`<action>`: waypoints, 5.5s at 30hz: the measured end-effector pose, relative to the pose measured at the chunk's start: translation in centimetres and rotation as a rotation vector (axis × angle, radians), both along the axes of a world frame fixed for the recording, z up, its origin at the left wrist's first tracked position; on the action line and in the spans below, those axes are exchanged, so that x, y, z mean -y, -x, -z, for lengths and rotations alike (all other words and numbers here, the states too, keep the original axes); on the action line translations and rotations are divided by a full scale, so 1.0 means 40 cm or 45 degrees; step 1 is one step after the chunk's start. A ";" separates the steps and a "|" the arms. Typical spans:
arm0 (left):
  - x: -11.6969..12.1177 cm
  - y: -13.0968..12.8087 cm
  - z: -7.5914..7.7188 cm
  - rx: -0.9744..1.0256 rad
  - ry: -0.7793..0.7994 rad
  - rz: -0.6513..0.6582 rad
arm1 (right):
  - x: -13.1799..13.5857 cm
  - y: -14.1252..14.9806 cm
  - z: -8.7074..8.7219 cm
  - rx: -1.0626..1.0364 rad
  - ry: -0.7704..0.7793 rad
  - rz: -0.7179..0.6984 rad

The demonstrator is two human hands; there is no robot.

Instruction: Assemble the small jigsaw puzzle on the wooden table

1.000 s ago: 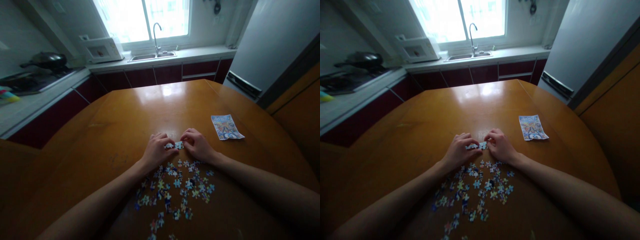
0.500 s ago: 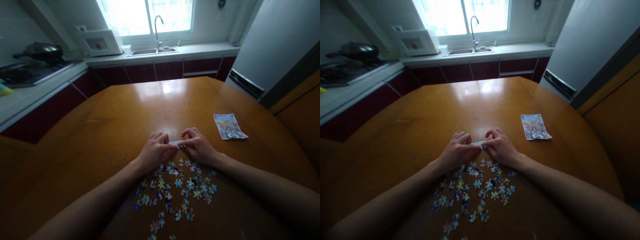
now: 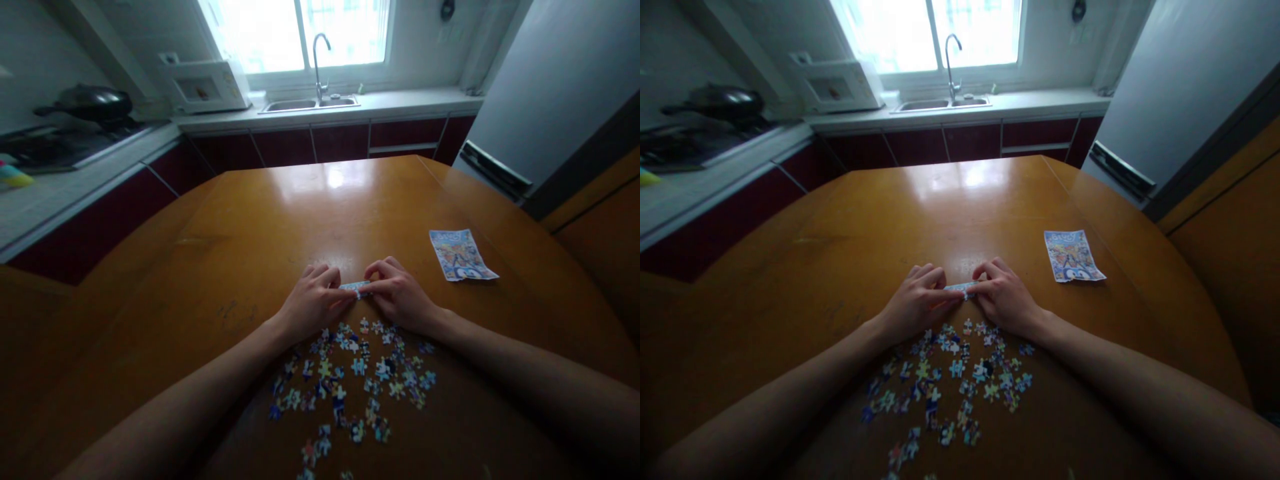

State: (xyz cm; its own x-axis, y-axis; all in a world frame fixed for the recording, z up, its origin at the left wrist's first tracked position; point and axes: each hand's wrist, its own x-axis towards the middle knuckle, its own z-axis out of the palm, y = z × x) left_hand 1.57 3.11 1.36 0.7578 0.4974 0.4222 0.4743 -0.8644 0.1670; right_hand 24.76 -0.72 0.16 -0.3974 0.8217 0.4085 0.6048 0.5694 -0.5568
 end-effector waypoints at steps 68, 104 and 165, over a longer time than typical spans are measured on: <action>-0.031 0.007 0.007 0.322 -0.009 -0.283 | 0.067 -0.032 -0.120 0.180 0.060 -0.470; 0.007 0.028 -0.042 0.212 0.215 -0.160 | -0.002 0.050 -0.040 0.373 -0.371 -0.022; 0.024 0.025 -0.016 0.772 0.538 -0.295 | -0.011 0.071 -0.022 -0.279 -0.220 0.024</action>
